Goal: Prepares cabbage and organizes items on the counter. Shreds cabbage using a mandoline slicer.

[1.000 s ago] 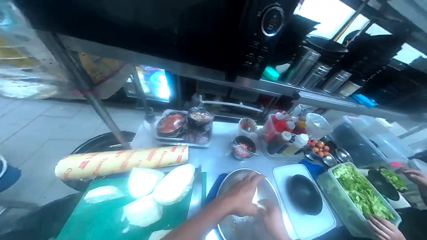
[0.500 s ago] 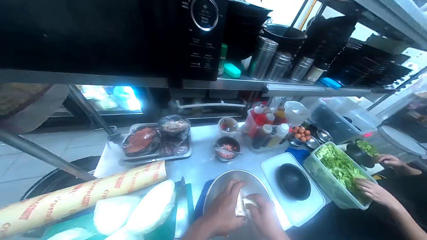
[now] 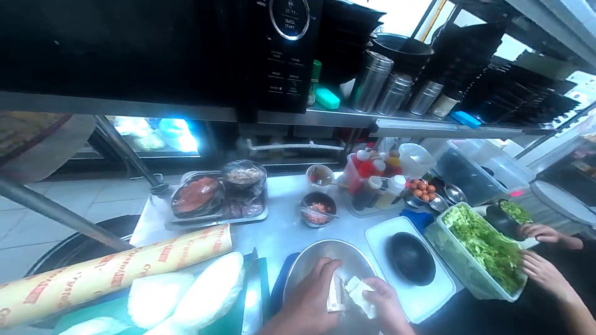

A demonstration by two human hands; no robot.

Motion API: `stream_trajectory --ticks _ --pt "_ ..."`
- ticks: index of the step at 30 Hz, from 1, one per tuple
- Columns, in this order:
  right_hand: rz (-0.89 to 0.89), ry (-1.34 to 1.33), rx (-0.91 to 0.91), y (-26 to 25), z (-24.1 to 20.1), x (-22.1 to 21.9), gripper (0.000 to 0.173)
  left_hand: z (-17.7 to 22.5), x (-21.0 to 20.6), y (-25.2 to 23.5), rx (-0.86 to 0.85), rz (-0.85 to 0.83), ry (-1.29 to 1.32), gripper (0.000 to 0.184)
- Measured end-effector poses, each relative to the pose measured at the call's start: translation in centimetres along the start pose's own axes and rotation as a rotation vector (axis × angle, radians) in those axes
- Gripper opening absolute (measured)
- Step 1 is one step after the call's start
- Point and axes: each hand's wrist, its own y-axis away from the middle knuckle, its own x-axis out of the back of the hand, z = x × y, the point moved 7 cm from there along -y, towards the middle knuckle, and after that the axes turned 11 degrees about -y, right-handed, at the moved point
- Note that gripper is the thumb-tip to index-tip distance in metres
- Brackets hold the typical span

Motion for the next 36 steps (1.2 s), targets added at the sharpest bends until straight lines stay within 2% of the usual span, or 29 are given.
stream_trajectory --ticks 9,16,18,22,24,26,28,33,36 --pt "-0.342 0.497 0.287 0.9 -5.8 -6.8 0.025 -0.2 0.1 -0.1 0.0 -0.007 0.0 0.105" --pt "-0.307 1.066 0.22 -2.1 0.1 -2.2 0.025 -0.3 0.2 0.1 0.02 -0.021 0.008 0.108" --pt "-0.32 1.06 0.282 -1.5 -1.2 -3.7 0.024 -0.4 0.4 0.1 0.025 -0.022 0.006 0.107" --pt "-0.357 0.887 0.422 -0.2 -5.3 -7.3 0.022 -0.5 0.2 0.0 0.021 -0.016 0.005 0.107" --pt "-0.369 0.921 0.367 -0.9 -4.1 -6.4 0.022 -0.5 0.1 -0.2 0.012 -0.011 0.008 0.107" --pt "-0.36 1.04 0.225 -2.0 -0.9 -3.7 0.023 -0.5 0.1 -0.1 0.012 -0.015 0.01 0.107" --pt "-0.348 1.079 0.134 -2.5 0.4 -2.1 0.024 -0.6 0.2 -0.1 0.018 -0.025 0.005 0.107" --pt "-0.374 0.871 0.205 -1.6 -5.3 -6.6 0.022 -0.7 0.0 -0.2 0.035 -0.034 0.0 0.108" --pt "-0.409 0.9 0.127 -2.3 -3.9 -6.3 0.023 -0.5 0.1 -0.5 0.033 -0.04 -0.002 0.107"
